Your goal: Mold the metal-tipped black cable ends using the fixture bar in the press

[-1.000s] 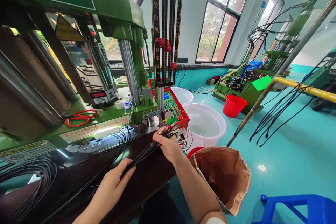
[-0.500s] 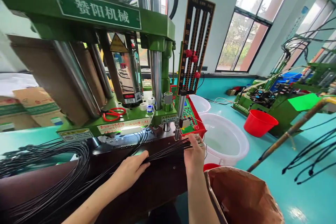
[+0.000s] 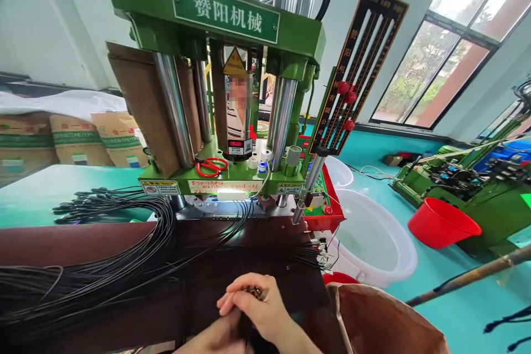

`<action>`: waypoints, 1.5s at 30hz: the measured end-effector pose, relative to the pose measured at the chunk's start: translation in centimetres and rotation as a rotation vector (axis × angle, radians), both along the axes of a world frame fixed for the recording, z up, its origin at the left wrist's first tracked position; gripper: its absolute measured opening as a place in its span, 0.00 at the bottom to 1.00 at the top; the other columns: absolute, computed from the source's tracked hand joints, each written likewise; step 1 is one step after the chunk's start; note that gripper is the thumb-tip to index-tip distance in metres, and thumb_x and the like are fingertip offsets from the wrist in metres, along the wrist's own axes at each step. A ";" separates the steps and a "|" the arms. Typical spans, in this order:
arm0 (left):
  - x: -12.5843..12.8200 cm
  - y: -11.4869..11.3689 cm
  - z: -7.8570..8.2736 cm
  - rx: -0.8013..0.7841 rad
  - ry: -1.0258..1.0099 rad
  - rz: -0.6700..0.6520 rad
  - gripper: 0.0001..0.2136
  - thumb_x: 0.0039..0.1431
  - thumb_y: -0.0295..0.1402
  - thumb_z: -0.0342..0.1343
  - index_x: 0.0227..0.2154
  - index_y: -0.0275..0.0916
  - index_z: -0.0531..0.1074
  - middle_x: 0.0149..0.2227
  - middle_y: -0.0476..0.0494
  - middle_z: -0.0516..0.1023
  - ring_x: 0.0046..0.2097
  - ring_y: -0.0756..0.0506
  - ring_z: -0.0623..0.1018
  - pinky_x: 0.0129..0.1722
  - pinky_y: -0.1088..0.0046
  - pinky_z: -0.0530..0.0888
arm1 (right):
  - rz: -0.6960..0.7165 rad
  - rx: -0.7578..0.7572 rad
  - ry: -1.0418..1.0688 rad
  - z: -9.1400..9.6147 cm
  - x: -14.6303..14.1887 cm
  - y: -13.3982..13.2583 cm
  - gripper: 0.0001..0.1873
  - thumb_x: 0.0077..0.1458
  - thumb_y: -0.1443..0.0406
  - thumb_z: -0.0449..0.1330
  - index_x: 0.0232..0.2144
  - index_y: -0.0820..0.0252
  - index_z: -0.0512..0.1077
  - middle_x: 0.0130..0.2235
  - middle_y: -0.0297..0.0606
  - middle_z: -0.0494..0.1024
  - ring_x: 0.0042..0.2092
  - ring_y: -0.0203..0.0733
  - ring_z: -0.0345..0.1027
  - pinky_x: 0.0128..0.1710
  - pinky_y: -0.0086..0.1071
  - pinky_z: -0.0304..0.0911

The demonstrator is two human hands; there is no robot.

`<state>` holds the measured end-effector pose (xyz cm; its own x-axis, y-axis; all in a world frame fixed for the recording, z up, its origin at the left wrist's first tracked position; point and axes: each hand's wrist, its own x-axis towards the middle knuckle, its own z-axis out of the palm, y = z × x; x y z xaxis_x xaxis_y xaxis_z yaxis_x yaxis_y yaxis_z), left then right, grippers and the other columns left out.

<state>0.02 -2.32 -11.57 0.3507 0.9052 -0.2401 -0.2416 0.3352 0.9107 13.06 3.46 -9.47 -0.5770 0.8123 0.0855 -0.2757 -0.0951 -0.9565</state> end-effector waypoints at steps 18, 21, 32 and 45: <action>4.3 2.6 1.3 -0.238 -0.270 0.286 0.19 0.47 0.49 0.52 0.24 0.34 0.65 0.17 0.52 0.65 0.15 0.55 0.62 0.14 0.78 0.59 | 0.575 0.366 -0.506 3.5 -1.0 6.1 0.20 0.53 0.60 0.54 0.47 0.62 0.68 0.45 0.43 0.73 0.46 0.43 0.67 0.45 0.36 0.62; 3.4 3.6 0.8 -0.241 -0.331 0.401 0.18 0.46 0.47 0.56 0.28 0.36 0.62 0.16 0.58 0.58 0.15 0.59 0.54 0.13 0.81 0.50 | 0.208 0.434 -0.656 2.0 -1.5 9.0 0.18 0.60 0.63 0.42 0.43 0.63 0.68 0.39 0.42 0.74 0.41 0.40 0.69 0.40 0.36 0.64; 2.1 4.8 -0.1 -0.133 -0.232 0.527 0.19 0.46 0.46 0.57 0.26 0.41 0.53 0.15 0.62 0.51 0.15 0.58 0.51 0.13 0.82 0.50 | -0.037 1.049 -1.436 -0.4 -3.1 14.7 0.14 0.43 0.78 0.48 0.33 0.68 0.68 0.39 0.52 0.70 0.43 0.50 0.62 0.42 0.39 0.57; 3.1 5.5 0.4 -0.160 -0.260 0.392 0.14 0.46 0.40 0.58 0.24 0.38 0.59 0.12 0.60 0.54 0.16 0.57 0.56 0.16 0.80 0.55 | -0.008 -0.032 -0.830 2.1 7.5 5.8 0.24 0.42 0.69 0.48 0.45 0.58 0.64 0.16 0.22 0.58 0.11 0.28 0.47 0.09 0.22 0.44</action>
